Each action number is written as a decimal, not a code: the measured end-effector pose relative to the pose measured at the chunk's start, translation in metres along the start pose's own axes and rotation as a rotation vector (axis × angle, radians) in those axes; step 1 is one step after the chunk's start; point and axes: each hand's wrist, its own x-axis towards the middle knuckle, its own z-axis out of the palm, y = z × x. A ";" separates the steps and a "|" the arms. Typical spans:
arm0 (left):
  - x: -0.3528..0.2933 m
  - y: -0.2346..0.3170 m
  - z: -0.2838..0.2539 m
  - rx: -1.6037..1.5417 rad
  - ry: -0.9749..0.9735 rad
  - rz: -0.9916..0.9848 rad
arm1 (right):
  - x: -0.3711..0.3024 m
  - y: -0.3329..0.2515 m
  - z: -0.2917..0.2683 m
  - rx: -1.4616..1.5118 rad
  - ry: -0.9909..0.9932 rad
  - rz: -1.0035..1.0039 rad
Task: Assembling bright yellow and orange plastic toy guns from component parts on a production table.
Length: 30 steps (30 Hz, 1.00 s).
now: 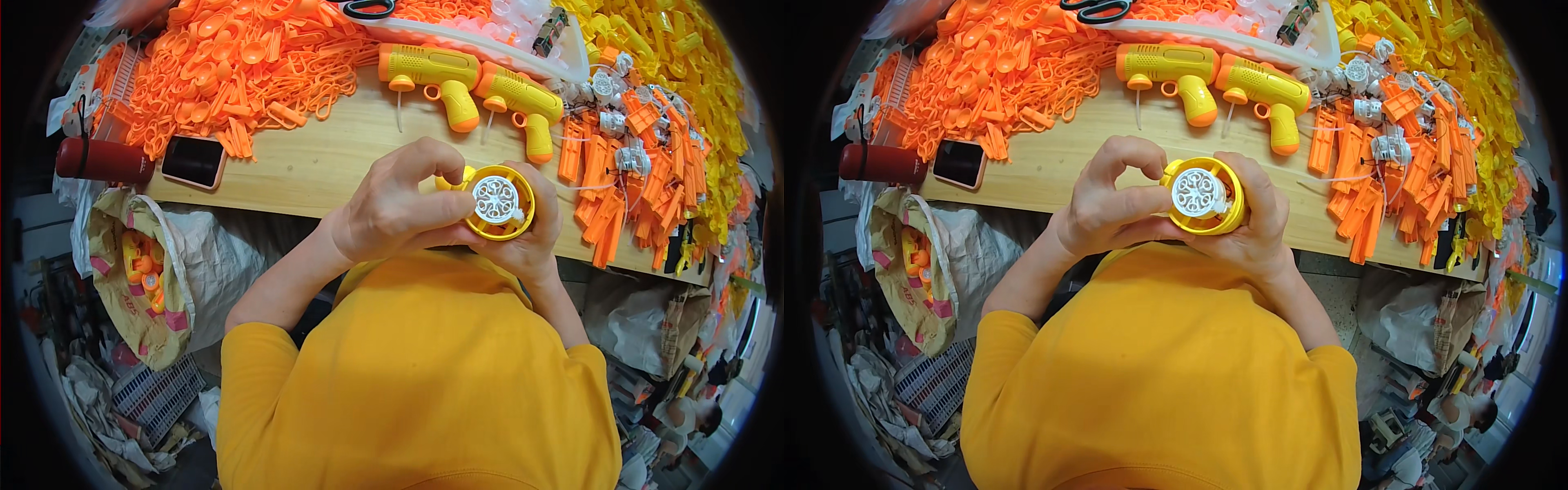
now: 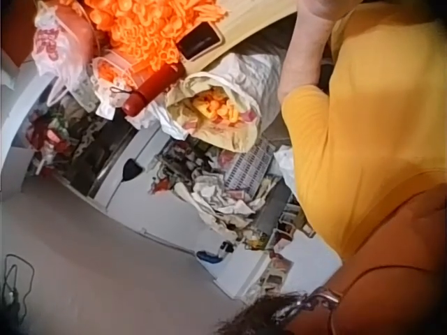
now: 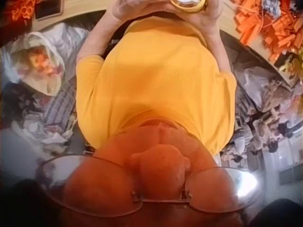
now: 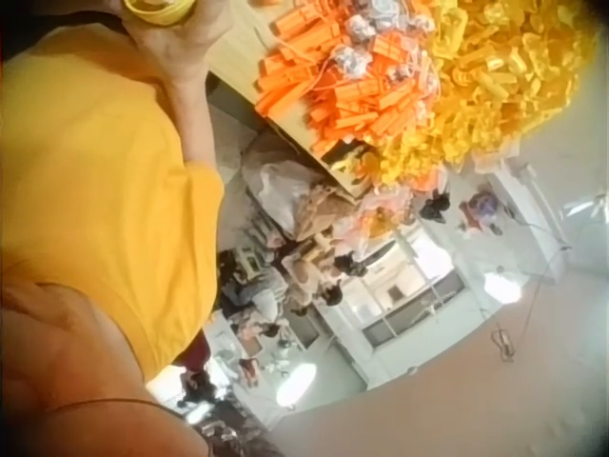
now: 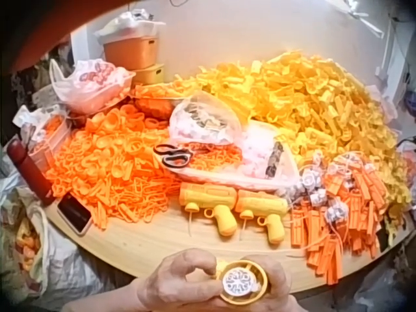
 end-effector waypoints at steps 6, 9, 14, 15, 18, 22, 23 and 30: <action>-0.001 -0.001 0.006 -0.029 0.047 -0.010 | -0.004 0.002 0.001 -0.008 0.018 0.019; -0.004 -0.001 0.011 -0.126 0.155 -0.145 | -0.001 0.001 0.002 -0.013 0.028 0.036; 0.000 -0.005 0.001 -0.227 0.053 -0.318 | -0.002 0.000 0.000 0.036 0.022 0.119; -0.001 -0.007 0.000 -0.318 -0.011 -0.380 | -0.002 0.001 0.000 0.063 0.013 0.145; -0.009 -0.011 0.006 -0.519 0.030 -0.486 | -0.006 0.000 -0.002 0.146 -0.018 0.213; -0.005 0.003 0.014 -0.946 0.141 -0.801 | -0.005 -0.002 -0.002 0.104 -0.034 0.237; -0.007 0.002 0.014 -0.946 0.142 -0.800 | -0.006 -0.002 -0.002 0.104 -0.035 0.236; -0.017 -0.016 0.018 -1.004 0.117 -0.743 | -0.007 0.006 -0.002 0.184 -0.040 0.272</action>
